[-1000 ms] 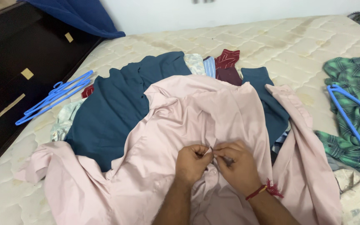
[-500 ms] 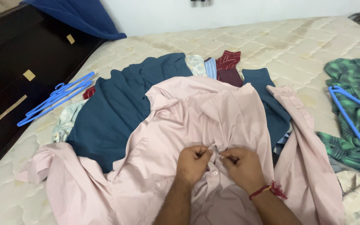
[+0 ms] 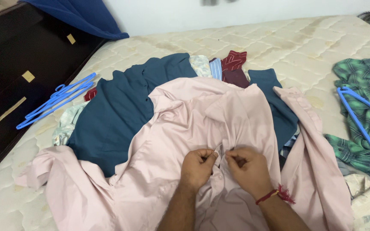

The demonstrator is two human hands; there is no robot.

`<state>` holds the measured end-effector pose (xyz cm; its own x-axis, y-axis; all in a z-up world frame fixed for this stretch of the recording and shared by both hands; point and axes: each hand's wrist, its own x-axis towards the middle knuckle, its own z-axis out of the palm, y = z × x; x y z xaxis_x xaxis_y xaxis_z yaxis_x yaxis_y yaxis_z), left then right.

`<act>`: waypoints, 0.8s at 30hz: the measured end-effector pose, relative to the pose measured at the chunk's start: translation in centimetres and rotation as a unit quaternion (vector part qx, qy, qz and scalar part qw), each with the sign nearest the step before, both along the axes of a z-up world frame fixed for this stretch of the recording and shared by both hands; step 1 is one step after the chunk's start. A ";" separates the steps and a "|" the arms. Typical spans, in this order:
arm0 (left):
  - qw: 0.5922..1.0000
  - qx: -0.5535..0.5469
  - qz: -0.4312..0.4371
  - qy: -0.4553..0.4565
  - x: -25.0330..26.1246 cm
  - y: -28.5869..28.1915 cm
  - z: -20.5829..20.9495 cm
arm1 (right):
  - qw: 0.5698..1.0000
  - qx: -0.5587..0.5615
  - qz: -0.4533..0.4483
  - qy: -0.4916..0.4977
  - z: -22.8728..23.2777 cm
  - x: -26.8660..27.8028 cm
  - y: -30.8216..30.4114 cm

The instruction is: The person places a pink shirt on a blue hanger, buttons it up, and smooths it out. Then the person picks up a green plaid shirt and places it on another hanger.

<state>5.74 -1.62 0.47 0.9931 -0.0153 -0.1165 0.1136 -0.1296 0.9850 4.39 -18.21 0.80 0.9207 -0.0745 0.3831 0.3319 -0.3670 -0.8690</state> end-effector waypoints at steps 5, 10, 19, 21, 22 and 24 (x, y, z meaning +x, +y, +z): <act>1.000 0.015 -0.002 -0.026 -0.2 0.0 0.1 | 0.990 0.070 0.060 0.105 -0.7 0.3 0.7; 1.000 -0.002 -0.012 -0.019 -0.2 0.1 0.0 | 0.981 0.103 0.083 0.144 -1.3 0.6 0.3; 0.999 -0.010 -0.028 -0.017 0.1 0.5 -0.5 | 0.978 0.129 0.087 0.136 -3.5 1.7 -0.2; 0.999 -0.019 -0.028 -0.011 0.1 0.4 -0.4 | 0.978 0.132 0.096 0.133 -4.1 1.9 -0.4; 1.000 -0.011 -0.024 -0.011 0.0 0.3 -0.3 | 0.977 0.131 0.099 0.133 -4.4 2.0 -0.6; 1.000 0.004 -0.017 -0.011 -0.1 0.3 -0.2 | 0.976 0.138 0.105 0.132 -4.8 2.1 -0.6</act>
